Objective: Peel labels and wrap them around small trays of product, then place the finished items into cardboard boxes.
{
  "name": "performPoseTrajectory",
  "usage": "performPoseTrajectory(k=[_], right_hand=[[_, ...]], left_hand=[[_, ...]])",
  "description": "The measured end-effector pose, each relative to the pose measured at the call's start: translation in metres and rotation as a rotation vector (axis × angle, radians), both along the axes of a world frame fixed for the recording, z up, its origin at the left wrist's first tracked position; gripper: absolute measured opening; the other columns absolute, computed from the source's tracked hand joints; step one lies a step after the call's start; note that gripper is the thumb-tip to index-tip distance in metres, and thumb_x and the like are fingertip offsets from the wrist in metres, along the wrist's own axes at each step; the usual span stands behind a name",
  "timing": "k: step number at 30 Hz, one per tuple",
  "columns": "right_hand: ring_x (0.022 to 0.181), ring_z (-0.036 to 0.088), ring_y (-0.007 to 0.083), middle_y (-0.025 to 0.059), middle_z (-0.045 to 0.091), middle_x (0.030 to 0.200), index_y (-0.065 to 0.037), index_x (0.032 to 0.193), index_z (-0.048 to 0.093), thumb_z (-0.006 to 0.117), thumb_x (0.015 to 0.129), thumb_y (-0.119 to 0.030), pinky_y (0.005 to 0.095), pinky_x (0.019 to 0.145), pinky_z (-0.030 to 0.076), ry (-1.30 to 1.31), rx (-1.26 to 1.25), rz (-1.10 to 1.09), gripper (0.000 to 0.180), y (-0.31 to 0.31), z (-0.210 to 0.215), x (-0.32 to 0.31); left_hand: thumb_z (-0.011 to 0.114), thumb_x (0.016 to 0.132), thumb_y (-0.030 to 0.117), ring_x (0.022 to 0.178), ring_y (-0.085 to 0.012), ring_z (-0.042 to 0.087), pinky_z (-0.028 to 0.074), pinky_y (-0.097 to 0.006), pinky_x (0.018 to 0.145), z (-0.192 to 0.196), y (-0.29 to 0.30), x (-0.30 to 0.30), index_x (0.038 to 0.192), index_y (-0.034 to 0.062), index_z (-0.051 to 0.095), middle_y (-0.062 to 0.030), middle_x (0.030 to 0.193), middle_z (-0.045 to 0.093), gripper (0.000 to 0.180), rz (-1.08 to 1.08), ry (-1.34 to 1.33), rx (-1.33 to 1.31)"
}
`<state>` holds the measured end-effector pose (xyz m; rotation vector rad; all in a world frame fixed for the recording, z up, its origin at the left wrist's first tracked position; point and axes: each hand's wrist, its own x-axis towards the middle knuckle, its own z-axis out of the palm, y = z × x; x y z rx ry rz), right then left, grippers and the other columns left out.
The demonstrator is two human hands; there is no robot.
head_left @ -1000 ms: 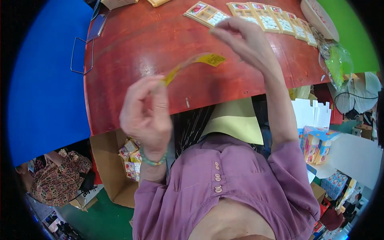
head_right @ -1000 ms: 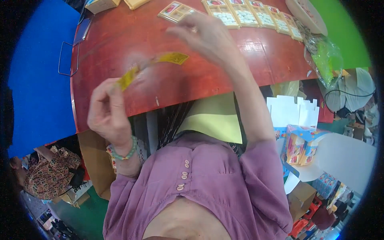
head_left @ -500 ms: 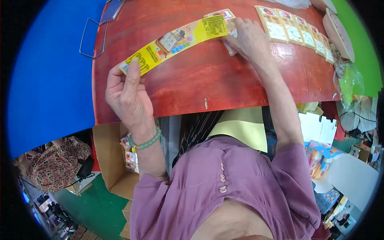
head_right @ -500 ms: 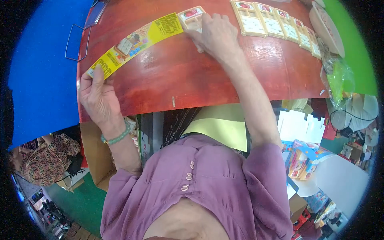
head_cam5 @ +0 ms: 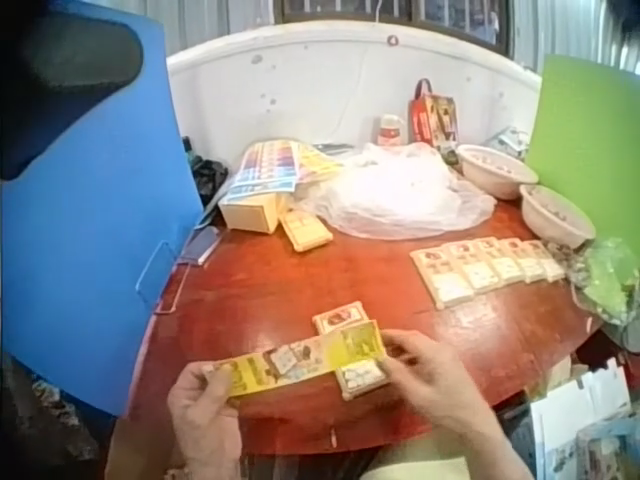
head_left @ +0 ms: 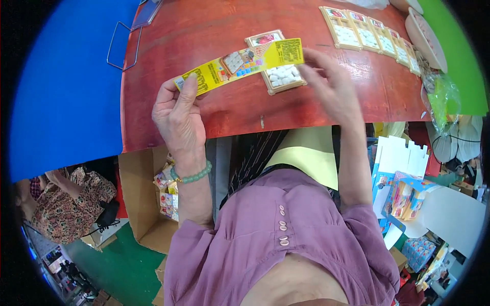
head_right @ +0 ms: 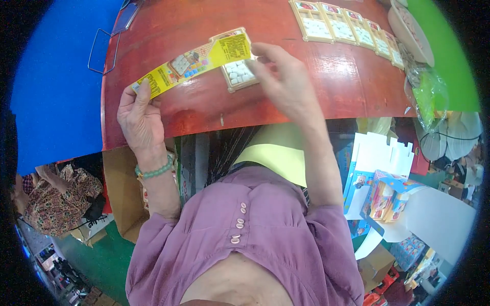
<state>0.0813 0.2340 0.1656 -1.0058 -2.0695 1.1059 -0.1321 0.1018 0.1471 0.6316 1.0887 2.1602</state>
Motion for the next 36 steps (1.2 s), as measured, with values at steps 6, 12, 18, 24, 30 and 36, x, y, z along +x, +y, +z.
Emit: performPoseTrajectory(k=[6, 12, 18, 24, 30, 36], right_hand=[[0.102, 0.058, 0.0183, 0.0124, 0.061, 0.109, 0.006, 0.118, 0.055, 0.050, 0.094, -0.024, 0.0306, 0.086, 0.045, 0.535, -0.396, 0.121, 0.038, 0.009, 0.011, 0.020], [0.090, 0.060, 0.0123, 0.0082, 0.064, 0.098, 0.004, 0.113, 0.058, 0.064, 0.087, -0.018, 0.0249, 0.079, 0.047, 0.374, -0.324, 0.015, 0.035, 0.002, 0.012, 0.006], [0.080, 0.059, 0.0073, 0.0046, 0.066, 0.087, 0.002, 0.102, 0.063, 0.069, 0.082, -0.013, 0.0211, 0.073, 0.045, 0.429, -0.376, -0.018, 0.025, 0.025, -0.001, 0.008], [0.077, 0.057, 0.0056, 0.0021, 0.066, 0.085, -0.003, 0.096, 0.066, 0.067, 0.084, -0.019, 0.0196, 0.070, 0.046, 0.378, -0.330, -0.001, 0.020, 0.042, -0.009, 0.014], [0.075, 0.058, 0.0068, 0.0032, 0.065, 0.086, -0.003, 0.096, 0.065, 0.068, 0.084, -0.021, 0.0215, 0.068, 0.048, 0.391, -0.405, -0.081, 0.021, 0.060, -0.015, 0.009], [0.075, 0.059, 0.0063, 0.0035, 0.065, 0.085, -0.003, 0.096, 0.065, 0.070, 0.082, -0.024, 0.0199, 0.064, 0.049, 0.341, -0.464, -0.100, 0.026, 0.100, -0.041, 0.011]], left_hand=[[0.065, 0.084, 0.003, 0.080, -0.0134, 0.063, 0.054, -0.030, 0.073, 0.006, 0.006, 0.016, 0.089, 0.0018, 0.059, -0.0072, 0.086, 0.065, 0.007, -0.015, -0.015, -0.003], [0.065, 0.083, 0.002, 0.080, -0.0135, 0.063, 0.056, -0.032, 0.074, -0.001, 0.013, 0.022, 0.088, 0.0008, 0.060, -0.0072, 0.086, 0.064, 0.008, -0.021, -0.003, -0.032], [0.066, 0.083, 0.003, 0.079, -0.0127, 0.063, 0.056, -0.030, 0.073, -0.003, 0.020, 0.027, 0.089, 0.0009, 0.060, -0.0077, 0.086, 0.065, 0.009, -0.065, -0.069, -0.064], [0.068, 0.082, 0.004, 0.072, -0.0111, 0.063, 0.056, -0.025, 0.066, -0.013, 0.035, 0.024, 0.086, -0.0007, 0.063, -0.0064, 0.082, 0.065, 0.008, -0.057, -0.025, -0.239], [0.069, 0.081, 0.004, 0.070, -0.0077, 0.061, 0.054, -0.022, 0.060, -0.016, 0.058, 0.015, 0.084, -0.0023, 0.066, -0.0036, 0.078, 0.064, 0.008, 0.017, 0.175, -0.355], [0.069, 0.083, 0.010, 0.071, -0.0109, 0.064, 0.057, -0.025, 0.066, -0.016, 0.076, 0.011, 0.083, -0.0020, 0.066, -0.0066, 0.079, 0.065, 0.013, -0.084, 0.126, -0.395]])
